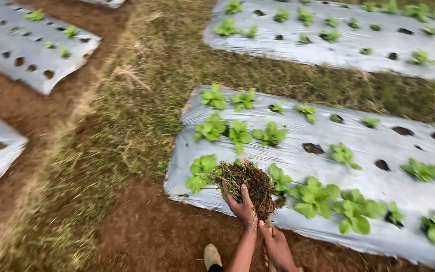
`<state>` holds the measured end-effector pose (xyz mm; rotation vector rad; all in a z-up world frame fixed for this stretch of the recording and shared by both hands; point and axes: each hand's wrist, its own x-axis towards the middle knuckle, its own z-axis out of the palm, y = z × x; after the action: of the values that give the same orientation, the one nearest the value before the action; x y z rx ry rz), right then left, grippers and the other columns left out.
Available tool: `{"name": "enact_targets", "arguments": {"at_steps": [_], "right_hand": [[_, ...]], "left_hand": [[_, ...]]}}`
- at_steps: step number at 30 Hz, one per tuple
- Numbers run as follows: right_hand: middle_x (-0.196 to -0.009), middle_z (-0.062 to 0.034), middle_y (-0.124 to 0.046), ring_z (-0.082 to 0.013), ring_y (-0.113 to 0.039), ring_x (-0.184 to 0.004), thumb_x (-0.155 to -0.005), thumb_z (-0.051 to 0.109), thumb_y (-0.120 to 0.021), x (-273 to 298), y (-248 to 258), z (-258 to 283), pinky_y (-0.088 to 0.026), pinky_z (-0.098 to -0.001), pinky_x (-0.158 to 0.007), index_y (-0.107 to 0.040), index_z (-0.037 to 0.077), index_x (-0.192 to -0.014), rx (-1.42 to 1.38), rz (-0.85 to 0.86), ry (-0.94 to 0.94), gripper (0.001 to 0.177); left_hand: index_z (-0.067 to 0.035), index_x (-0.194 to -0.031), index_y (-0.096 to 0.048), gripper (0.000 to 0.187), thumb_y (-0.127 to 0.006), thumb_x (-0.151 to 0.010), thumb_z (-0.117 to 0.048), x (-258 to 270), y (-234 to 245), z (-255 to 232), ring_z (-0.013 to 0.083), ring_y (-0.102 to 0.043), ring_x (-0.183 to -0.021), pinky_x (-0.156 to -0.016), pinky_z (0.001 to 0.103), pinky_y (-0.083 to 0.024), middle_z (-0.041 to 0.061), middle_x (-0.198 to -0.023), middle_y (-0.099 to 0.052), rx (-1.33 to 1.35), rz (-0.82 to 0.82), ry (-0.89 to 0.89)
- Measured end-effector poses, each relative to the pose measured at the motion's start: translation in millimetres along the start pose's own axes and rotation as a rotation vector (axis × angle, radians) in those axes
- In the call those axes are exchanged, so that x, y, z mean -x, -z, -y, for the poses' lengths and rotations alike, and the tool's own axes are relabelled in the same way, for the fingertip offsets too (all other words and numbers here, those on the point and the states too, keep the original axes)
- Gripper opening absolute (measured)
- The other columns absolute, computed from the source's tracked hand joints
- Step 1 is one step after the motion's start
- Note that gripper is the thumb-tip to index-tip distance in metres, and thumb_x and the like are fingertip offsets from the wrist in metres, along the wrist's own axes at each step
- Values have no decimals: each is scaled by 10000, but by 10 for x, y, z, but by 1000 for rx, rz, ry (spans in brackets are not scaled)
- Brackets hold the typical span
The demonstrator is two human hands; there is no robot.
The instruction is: The person uses a hoe to loosen soil and uproot weeds between rows of plants in a garden bed covered with plastic mulch. They gather the removed weeds by hand and discard them away from the planting area.
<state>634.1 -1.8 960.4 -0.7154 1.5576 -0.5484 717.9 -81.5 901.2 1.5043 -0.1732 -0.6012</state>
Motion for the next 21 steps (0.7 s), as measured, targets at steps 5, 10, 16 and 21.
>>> {"name": "enact_targets", "arguments": {"at_steps": [5, 10, 16, 21], "right_hand": [[-416, -160, -365, -290, -378, -292, -1011, 431, -592, 194, -1461, 426, -354, -406, -331, -433, 33, -727, 207, 210, -84, 515], [-457, -79, -404, -190, -351, -321, -1007, 436, -591, 294, -2565, 609, -380, -342, -316, -493, 35, -782, 328, 452, -1, 470], [-430, -86, -341, -199, -341, -295, -1007, 411, -588, 306, -3713, 944, -341, -346, -300, -378, 77, -716, 406, 620, 45, 490], [-444, -85, -346, -200, -358, -302, -999, 415, -609, 64, -4564, 1356, -349, -347, -304, -367, 84, -686, 435, 663, 40, 516]], "left_hand": [[-217, -1555, -398, 719, -669, -912, -388, -1237, 946, -435, 311, -204, -1567, -1213, 549, -324, 93, -1683, -209, 62, -189, -34], [-186, -1559, -406, 748, -683, -904, -421, -2243, 1751, -687, 295, -71, -1596, -1210, 552, -258, 142, -1706, -145, 73, -431, -83], [-215, -1559, -419, 751, -660, -896, -472, -3179, 2371, -1228, 369, -199, -1564, -1185, 587, -264, 179, -1675, -242, -19, -660, -96], [-188, -1569, -391, 734, -651, -925, -426, -4117, 2511, -1473, 300, -113, -1591, -1228, 560, -200, 131, -1692, -212, 28, -691, -138]]}}
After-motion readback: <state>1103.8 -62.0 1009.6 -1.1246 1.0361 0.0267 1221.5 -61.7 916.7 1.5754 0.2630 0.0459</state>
